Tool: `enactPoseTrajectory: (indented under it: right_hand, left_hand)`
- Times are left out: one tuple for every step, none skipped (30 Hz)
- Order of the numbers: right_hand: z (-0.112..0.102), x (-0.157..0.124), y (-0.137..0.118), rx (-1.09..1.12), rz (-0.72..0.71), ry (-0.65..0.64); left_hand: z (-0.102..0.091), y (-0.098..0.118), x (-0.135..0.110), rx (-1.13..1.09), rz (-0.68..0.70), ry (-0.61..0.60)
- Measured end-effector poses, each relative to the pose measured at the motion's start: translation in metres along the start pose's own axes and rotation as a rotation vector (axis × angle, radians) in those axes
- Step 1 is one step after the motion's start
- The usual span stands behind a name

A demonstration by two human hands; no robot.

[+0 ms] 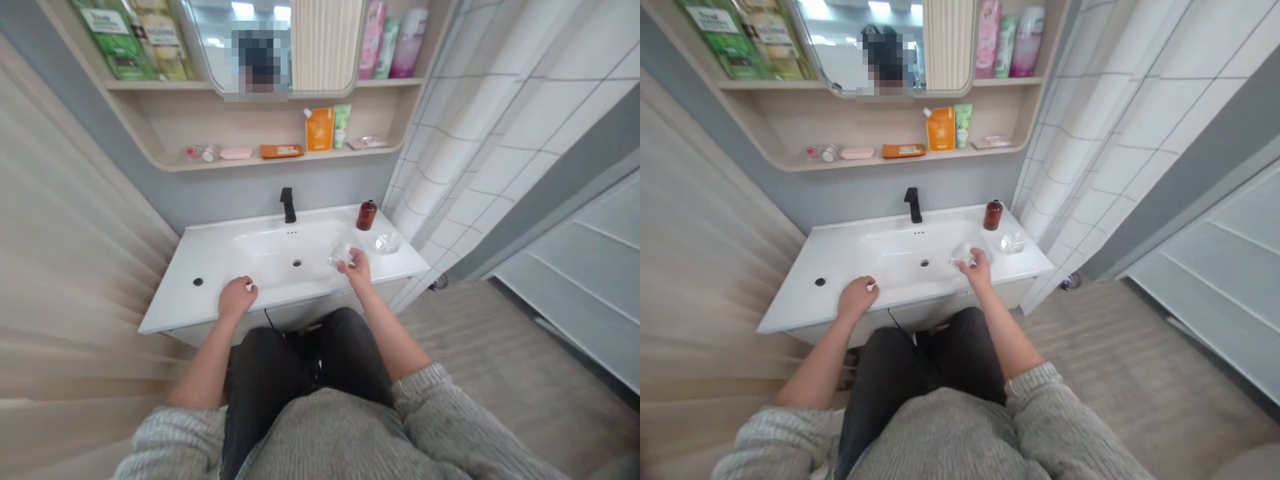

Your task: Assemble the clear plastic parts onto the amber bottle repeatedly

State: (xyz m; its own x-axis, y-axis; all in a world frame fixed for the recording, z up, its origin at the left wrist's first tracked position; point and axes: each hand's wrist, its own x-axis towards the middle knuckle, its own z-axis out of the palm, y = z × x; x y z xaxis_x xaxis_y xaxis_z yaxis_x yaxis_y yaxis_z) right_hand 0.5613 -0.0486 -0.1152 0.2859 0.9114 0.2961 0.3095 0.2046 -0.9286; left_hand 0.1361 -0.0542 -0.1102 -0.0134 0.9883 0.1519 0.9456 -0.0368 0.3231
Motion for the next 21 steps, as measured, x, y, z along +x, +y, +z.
enactPoseTrajectory:
  right_hand:
    - [0.016,0.005,-0.006,0.045,0.024,-0.051]
    - [0.031,0.009,-0.011,0.08,0.041,-0.108]
    - [0.045,0.014,-0.016,0.119,0.051,-0.164]
    - [0.058,0.017,-0.021,0.151,0.055,-0.225]
    - [0.07,0.02,-0.024,0.184,0.062,-0.283]
    - [0.08,0.022,-0.027,0.216,0.073,-0.337]
    - [0.089,0.024,-0.029,0.24,0.088,-0.389]
    - [0.098,0.025,-0.03,0.259,0.106,-0.436]
    - [0.105,0.027,-0.03,0.273,0.124,-0.478]
    - [0.111,0.027,-0.029,0.279,0.141,-0.516]
    - [0.117,0.028,-0.028,0.281,0.154,-0.541]
    - [0.121,0.028,-0.027,0.279,0.162,-0.553]
    - [0.124,0.029,-0.024,0.274,0.166,-0.557]
    - [0.126,0.029,-0.022,0.265,0.165,-0.555]
    - [0.126,0.029,-0.02,0.253,0.158,-0.555]
    - [0.126,0.03,-0.018,0.24,0.147,-0.56]
    - [0.126,0.03,-0.016,0.228,0.131,-0.57]
    - [0.125,0.031,-0.014,0.216,0.113,-0.588]
    - [0.124,0.031,-0.012,0.204,0.093,-0.608]
    - [0.123,0.032,-0.011,0.19,0.07,-0.631]
    - [0.123,0.032,-0.01,0.174,0.046,-0.652]
  left_hand:
    - [0.001,0.0,0.0,0.001,0.0,0.01]
    - [0.001,-0.001,-0.001,-0.001,0.0,0.018]
    - [0.002,-0.002,0.0,-0.007,0.002,0.023]
    - [0.002,-0.003,0.0,-0.021,0.007,0.023]
    - [0.002,-0.004,0.002,-0.045,0.016,0.015]
    - [0.002,-0.004,0.004,-0.083,0.027,0.003]
    - [0.002,-0.002,0.008,-0.137,0.041,-0.008]
    - [0.002,0.001,0.012,-0.205,0.058,-0.018]
    - [0.003,0.006,0.017,-0.282,0.074,-0.025]
    - [0.005,0.013,0.022,-0.366,0.087,-0.025]
    - [0.008,0.023,0.028,-0.451,0.101,-0.024]
    - [0.012,0.034,0.035,-0.532,0.101,-0.018]
    - [0.016,0.046,0.041,-0.615,0.099,-0.007]
    - [0.022,0.059,0.047,-0.697,0.098,-0.003]
    - [0.028,0.071,0.052,-0.765,0.096,0.001]
    - [0.035,0.081,0.056,-0.813,0.103,-0.001]
    - [0.041,0.09,0.06,-0.842,0.116,-0.005]
    - [0.046,0.096,0.062,-0.855,0.137,-0.012]
    - [0.05,0.1,0.063,-0.859,0.164,-0.022]
    - [0.053,0.102,0.063,-0.862,0.195,-0.034]
    - [0.056,0.102,0.063,-0.868,0.221,-0.048]
